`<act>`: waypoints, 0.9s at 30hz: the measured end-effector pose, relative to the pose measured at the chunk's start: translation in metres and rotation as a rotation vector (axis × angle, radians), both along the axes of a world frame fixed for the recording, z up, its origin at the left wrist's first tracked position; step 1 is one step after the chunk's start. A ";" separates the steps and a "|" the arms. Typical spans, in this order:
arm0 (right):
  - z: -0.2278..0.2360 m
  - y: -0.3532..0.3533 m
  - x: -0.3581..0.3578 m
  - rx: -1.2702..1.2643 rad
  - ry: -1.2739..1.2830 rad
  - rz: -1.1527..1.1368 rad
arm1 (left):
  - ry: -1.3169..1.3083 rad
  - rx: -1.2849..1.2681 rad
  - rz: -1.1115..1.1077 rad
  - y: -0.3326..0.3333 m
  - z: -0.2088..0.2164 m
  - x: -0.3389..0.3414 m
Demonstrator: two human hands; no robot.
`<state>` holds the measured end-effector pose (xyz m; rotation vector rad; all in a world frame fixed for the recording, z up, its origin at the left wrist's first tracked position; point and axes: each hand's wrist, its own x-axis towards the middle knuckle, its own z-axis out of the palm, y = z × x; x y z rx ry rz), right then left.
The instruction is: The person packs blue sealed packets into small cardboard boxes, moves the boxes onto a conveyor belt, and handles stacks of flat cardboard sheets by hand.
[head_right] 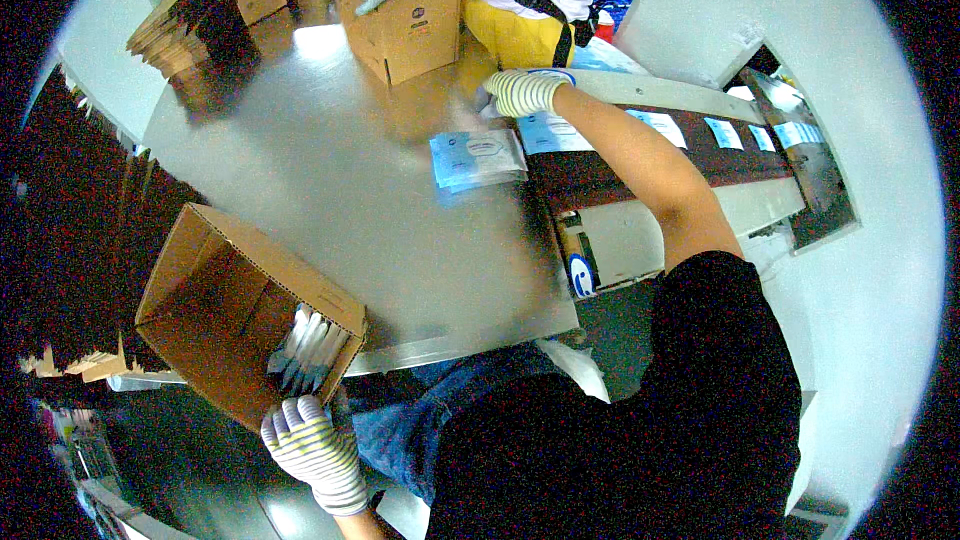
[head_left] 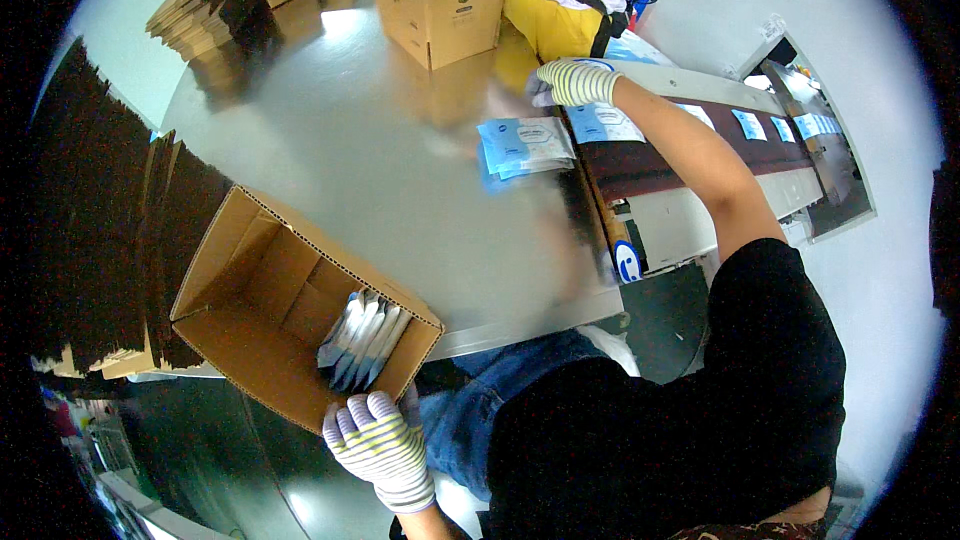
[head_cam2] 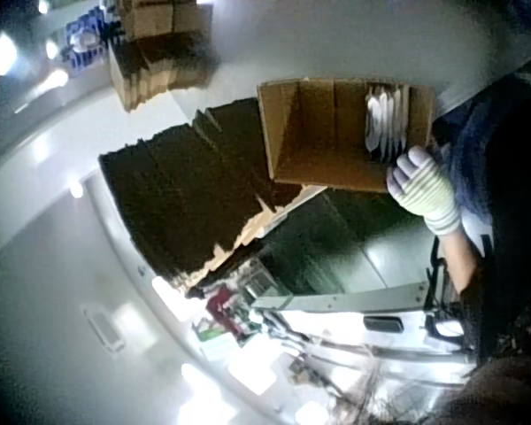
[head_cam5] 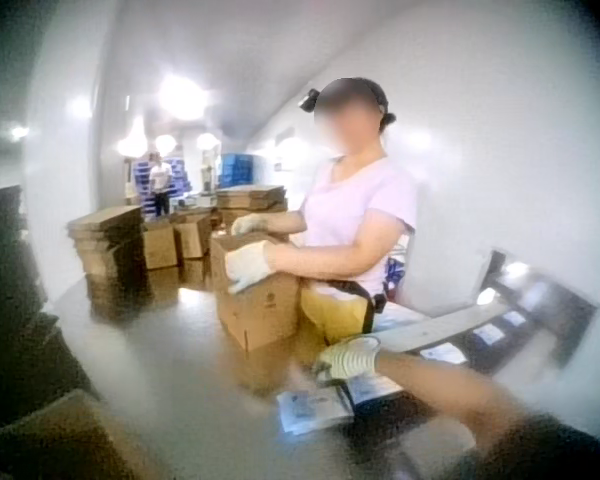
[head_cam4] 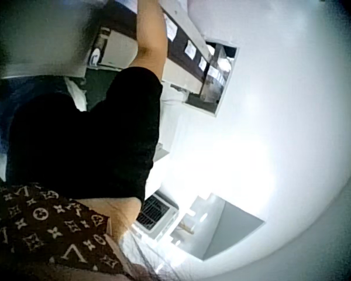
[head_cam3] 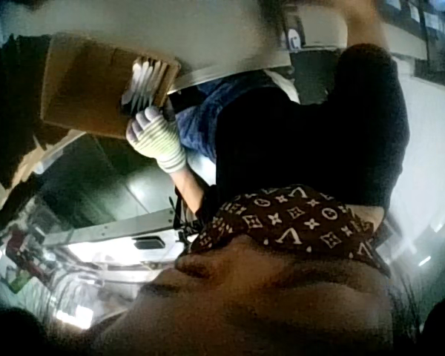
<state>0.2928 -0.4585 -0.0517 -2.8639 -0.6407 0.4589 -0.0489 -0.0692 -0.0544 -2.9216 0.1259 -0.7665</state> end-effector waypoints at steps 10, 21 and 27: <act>-0.070 0.004 0.065 -0.461 0.210 0.374 | -0.013 0.000 0.004 0.002 0.000 0.004; -0.042 0.108 -0.147 -0.395 0.062 0.309 | -0.074 -0.009 -0.035 0.003 0.001 0.007; -0.032 0.114 -0.153 1.038 0.536 -0.063 | 0.035 0.036 -0.059 0.001 0.004 0.003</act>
